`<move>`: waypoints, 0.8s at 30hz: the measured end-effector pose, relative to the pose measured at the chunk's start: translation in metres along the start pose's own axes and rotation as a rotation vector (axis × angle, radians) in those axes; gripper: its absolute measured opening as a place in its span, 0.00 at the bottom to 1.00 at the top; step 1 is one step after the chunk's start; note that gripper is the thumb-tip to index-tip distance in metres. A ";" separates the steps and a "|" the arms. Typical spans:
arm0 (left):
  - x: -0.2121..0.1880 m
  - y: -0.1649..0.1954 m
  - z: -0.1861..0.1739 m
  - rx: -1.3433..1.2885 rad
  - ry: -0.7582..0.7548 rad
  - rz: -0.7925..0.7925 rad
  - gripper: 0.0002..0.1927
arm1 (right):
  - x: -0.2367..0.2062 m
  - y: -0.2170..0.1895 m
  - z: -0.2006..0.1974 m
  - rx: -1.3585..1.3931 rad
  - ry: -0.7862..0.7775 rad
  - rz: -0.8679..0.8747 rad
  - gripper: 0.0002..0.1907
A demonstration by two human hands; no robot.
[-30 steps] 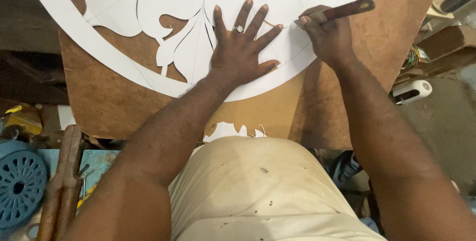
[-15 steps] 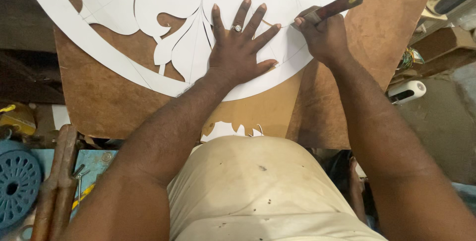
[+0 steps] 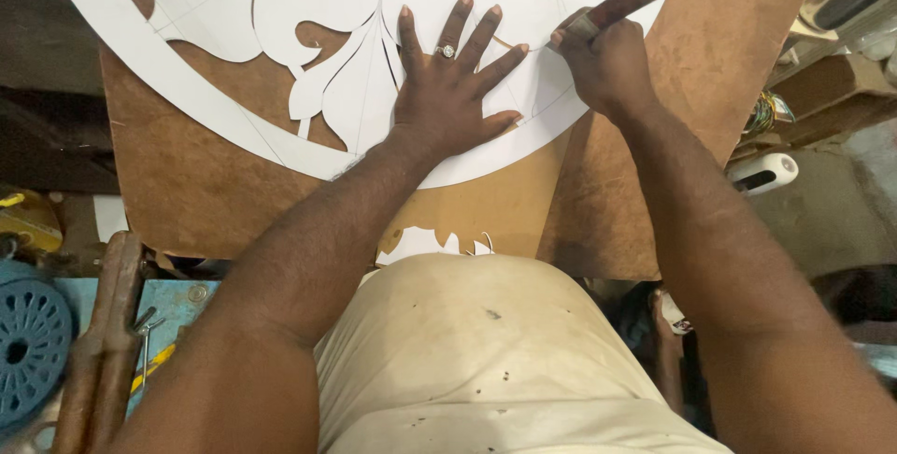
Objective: The person cuts a large circular white sheet with a drawn floral medallion pattern using a knife, holding the sheet steady with one hand while cutting along the drawn outlines. Cut pieces of the pattern are separated and fall away as the person works around the design.
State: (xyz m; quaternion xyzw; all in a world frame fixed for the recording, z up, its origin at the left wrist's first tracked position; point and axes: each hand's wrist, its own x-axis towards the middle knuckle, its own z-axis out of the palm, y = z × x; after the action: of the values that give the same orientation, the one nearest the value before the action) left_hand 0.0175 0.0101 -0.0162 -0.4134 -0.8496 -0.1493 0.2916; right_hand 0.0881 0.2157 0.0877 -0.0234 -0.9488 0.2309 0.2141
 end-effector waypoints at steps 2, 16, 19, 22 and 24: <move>0.000 0.000 -0.001 -0.009 0.000 -0.004 0.43 | 0.002 -0.001 -0.001 -0.029 -0.005 -0.029 0.10; 0.001 0.001 -0.007 -0.010 -0.030 -0.018 0.43 | 0.004 -0.003 -0.006 -0.072 -0.070 0.096 0.12; -0.001 0.000 -0.008 -0.029 -0.014 -0.013 0.43 | 0.003 -0.003 -0.005 -0.049 -0.057 0.090 0.12; 0.001 0.001 -0.008 -0.025 -0.013 -0.016 0.43 | 0.003 -0.003 -0.006 -0.055 -0.047 0.031 0.11; 0.001 0.001 -0.007 -0.018 -0.013 -0.019 0.43 | 0.003 -0.004 -0.006 -0.062 -0.048 0.031 0.11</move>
State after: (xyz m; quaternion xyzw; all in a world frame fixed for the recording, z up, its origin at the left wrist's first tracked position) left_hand 0.0208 0.0081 -0.0095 -0.4088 -0.8540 -0.1569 0.2809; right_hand 0.0885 0.2150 0.0953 -0.0393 -0.9599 0.2054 0.1868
